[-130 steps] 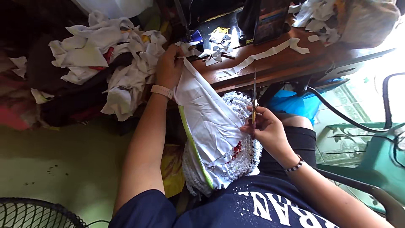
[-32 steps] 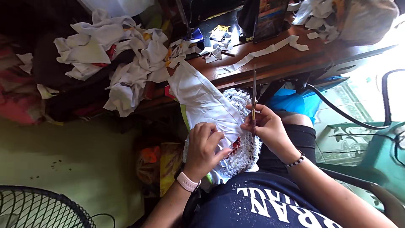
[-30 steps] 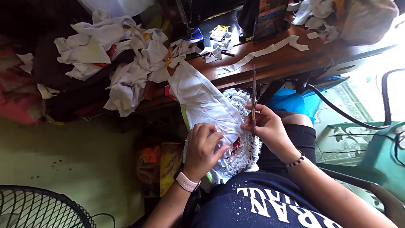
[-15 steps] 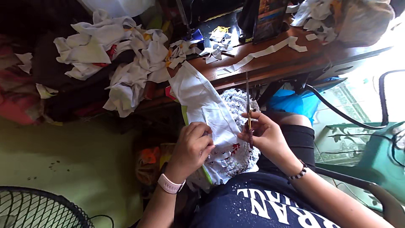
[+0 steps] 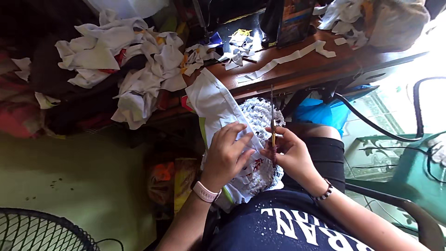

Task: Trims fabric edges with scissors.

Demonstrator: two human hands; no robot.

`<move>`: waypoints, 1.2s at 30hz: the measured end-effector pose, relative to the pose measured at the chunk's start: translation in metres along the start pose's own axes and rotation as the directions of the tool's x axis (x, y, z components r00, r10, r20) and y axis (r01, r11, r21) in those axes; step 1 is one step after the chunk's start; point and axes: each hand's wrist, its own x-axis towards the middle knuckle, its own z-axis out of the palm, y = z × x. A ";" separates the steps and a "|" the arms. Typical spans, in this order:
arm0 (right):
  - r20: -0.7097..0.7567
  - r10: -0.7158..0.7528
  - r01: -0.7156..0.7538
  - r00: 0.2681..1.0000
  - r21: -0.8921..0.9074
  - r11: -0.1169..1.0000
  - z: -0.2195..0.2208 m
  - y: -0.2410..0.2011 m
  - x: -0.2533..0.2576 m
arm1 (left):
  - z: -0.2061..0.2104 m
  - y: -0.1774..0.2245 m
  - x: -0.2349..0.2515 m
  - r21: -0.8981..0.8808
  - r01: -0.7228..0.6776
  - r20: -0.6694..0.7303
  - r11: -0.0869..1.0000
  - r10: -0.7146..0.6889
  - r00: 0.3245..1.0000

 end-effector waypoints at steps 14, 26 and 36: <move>-0.011 -0.014 0.015 1.000 0.039 0.999 0.001 0.003 -0.001 | 0.016 -0.003 -0.003 -0.037 0.000 -0.020 0.999 -0.001 1.000; -0.008 -0.016 0.017 1.000 0.039 0.999 0.002 0.004 0.000 | 0.021 -0.010 -0.001 -0.073 -0.027 -0.030 0.997 0.025 0.999; -0.008 -0.016 0.017 1.000 0.046 0.999 0.002 0.005 0.000 | 0.024 -0.011 -0.003 -0.077 -0.029 -0.024 0.997 0.027 0.999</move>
